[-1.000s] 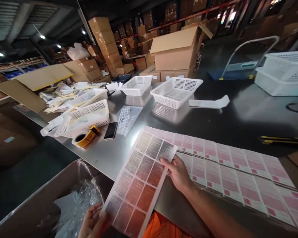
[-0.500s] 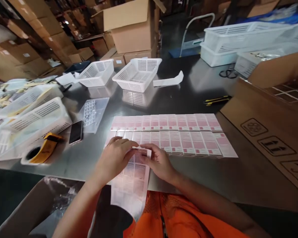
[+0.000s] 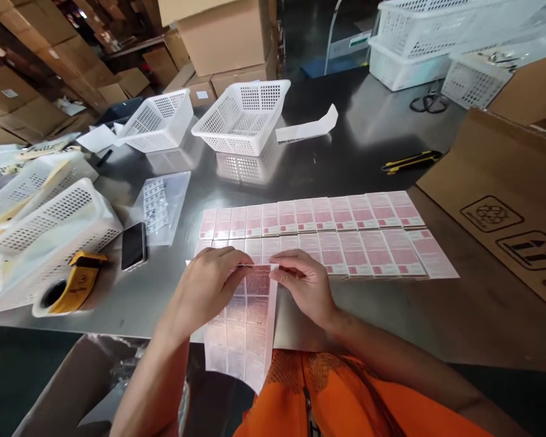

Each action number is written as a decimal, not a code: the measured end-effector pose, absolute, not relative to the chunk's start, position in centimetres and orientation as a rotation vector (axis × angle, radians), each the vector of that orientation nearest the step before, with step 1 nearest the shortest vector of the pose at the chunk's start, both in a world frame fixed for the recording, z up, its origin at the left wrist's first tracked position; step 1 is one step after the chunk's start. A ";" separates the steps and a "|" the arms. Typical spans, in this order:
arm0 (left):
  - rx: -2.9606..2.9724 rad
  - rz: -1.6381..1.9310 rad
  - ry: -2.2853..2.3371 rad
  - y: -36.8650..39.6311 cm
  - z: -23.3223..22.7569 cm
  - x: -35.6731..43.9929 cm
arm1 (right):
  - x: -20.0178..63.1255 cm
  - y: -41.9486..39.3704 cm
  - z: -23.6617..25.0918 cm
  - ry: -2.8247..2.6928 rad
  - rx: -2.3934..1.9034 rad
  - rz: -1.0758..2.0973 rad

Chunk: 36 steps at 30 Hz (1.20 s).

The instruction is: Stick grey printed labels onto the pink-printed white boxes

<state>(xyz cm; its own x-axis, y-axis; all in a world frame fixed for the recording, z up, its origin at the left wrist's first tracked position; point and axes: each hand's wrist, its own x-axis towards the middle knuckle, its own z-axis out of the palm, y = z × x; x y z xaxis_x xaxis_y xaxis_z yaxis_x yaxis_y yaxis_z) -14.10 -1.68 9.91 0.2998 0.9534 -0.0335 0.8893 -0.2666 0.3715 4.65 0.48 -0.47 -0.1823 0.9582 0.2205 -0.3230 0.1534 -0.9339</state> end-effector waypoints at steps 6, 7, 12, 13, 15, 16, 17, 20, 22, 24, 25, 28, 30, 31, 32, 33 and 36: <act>2.215 0.318 1.570 -0.7 10.6 -13.9 | 4.7 0.9 -0.5 -1.048 -0.749 1.395; 2.223 0.319 1.562 -0.6 10.7 -13.9 | 4.8 1.0 -0.5 -1.081 -0.765 1.360; 2.261 0.290 1.579 -0.4 10.8 -13.6 | 5.2 1.3 -0.4 -1.159 -0.814 1.394; 2.261 0.286 1.590 -0.4 10.8 -13.6 | 5.2 1.4 -0.4 -1.165 -0.815 1.432; 2.252 0.270 1.613 -0.5 10.8 -13.5 | 5.3 1.6 -0.3 -1.208 -0.824 1.474; 2.248 0.256 1.623 -0.6 10.8 -13.4 | 5.3 1.6 -0.2 -1.246 -0.840 1.466; 2.246 0.240 1.632 -0.7 10.7 -13.4 | 5.3 1.7 -0.1 -1.288 -0.861 1.440; 2.252 0.182 1.662 -0.7 10.5 -13.1 | 5.4 1.9 0.1 -1.378 -0.933 1.329; 2.259 0.155 1.685 -0.6 10.3 -13.0 | 5.3 1.9 0.2 -1.400 -0.957 1.277; 2.263 0.140 1.696 -0.6 10.1 -12.8 | 5.3 1.8 0.2 -1.433 -0.967 1.221; 2.266 0.137 1.696 -0.5 10.0 -12.7 | 5.2 1.8 0.2 -1.453 -0.971 1.187; 2.275 0.118 1.697 -0.5 9.8 -12.6 | 5.1 1.7 0.1 -1.517 -0.979 1.093; 2.280 0.105 1.709 -0.5 9.6 -12.7 | 4.9 1.7 0.0 -1.546 -0.980 1.044; 2.282 0.102 1.716 -0.6 9.6 -12.8 | 4.9 1.6 0.0 -1.554 -0.982 1.027; 2.282 0.102 1.724 -0.6 9.5 -12.8 | 4.8 1.6 0.0 -1.555 -0.988 1.013; 2.280 0.106 1.725 -0.7 9.5 -12.9 | 4.8 1.6 0.0 -1.553 -0.995 1.001; 2.248 0.128 1.713 -0.8 9.3 -13.2 | 4.6 1.4 -0.2 -1.548 -1.008 0.964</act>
<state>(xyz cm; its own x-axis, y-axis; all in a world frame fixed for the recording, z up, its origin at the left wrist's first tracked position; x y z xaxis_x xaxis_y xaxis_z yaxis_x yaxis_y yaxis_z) -13.21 -0.76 9.33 0.2808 0.9527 -0.1163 0.9249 -0.2363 0.2978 4.59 1.40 -0.15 -0.1417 0.9388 0.3141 0.1324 0.3324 -0.9338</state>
